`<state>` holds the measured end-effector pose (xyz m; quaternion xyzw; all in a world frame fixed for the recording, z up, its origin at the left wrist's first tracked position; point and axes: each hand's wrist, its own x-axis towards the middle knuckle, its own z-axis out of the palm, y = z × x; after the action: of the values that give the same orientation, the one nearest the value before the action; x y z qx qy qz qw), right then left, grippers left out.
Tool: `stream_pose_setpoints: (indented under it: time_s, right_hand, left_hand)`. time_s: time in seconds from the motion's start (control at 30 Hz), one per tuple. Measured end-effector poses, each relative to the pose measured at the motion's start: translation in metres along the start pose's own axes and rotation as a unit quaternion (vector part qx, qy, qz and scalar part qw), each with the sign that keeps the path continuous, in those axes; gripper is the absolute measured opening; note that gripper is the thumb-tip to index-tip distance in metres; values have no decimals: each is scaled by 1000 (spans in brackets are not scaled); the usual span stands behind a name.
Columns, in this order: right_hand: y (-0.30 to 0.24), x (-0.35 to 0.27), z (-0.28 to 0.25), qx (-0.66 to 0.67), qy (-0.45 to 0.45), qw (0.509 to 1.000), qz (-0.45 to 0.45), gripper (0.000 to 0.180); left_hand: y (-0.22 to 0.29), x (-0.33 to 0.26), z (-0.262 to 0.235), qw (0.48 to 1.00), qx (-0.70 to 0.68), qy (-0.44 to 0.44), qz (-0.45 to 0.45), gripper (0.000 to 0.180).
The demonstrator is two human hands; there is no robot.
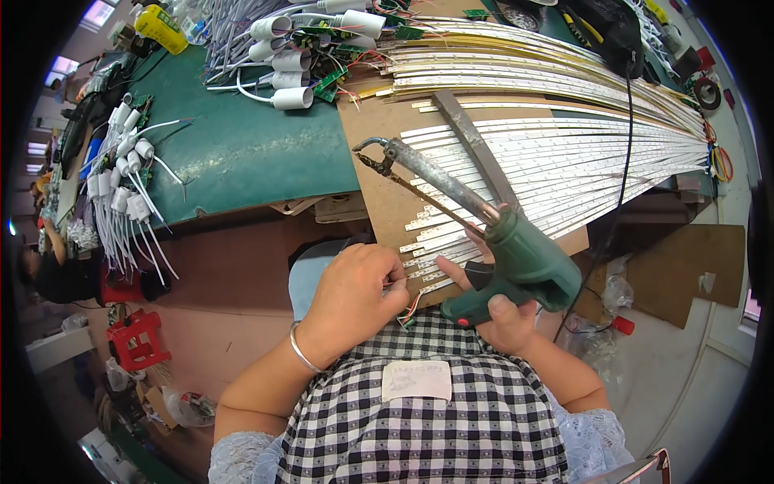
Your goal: The person assembles electronic components at a factory workstation. They pick up green circuit boards with attached white cylindrical parts and wires, then use a soldering iron to secure connections on the boards. The person handles the components one at a time, placing finished units on the table.
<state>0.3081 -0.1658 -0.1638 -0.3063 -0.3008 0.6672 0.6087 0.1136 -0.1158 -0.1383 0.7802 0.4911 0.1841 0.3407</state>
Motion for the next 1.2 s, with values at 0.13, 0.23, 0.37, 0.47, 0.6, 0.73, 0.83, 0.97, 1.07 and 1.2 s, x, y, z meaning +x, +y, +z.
stream_pose_setpoints:
  time_s: [0.13, 0.23, 0.37, 0.47, 0.6, 0.73, 0.83, 0.97, 1.07, 1.2]
  right_hand:
    - [2, -4, -3, -26, 0, 1000, 16, 80]
    - [1, -8, -3, -6, 15, 999, 45, 81]
    - [1, -5, -2, -12, 9, 1000, 26, 79]
    - [4, -3, -3, -18, 7, 1000, 6, 78]
    - [3, -3, -1, -27, 2, 1000, -9, 76]
    - [3, -4, -1, -32, 4, 999, -7, 74]
    - [4, -4, -1, -30, 8, 999, -12, 75]
    - [4, -4, -2, -15, 7, 1000, -6, 75]
    - [5, -5, -2, -25, 11, 1000, -5, 76]
    - [3, -6, -3, -18, 13, 1000, 13, 76]
  left_hand:
    - [2, 0, -1, 1000, 9, 2, 3, 10]
    - [3, -1, -2, 1000, 14, -1, 2, 9]
    - [3, -1, -2, 1000, 15, -4, 4, 10]
    - [3, -2, -3, 1000, 17, -10, 6, 10]
    - [4, -6, -4, 1000, -15, -12, -19, 11]
    - [3, -11, -14, 994, -99, -37, 9, 11]
    - [-3, -12, -20, 989, -106, -79, 64, 12]
    - [-10, -12, -17, 988, -106, -63, 90, 12]
    - [-13, -8, -10, 991, -96, -11, 98, 13]
    - [-11, -8, -1, 994, -86, 23, 59, 12]
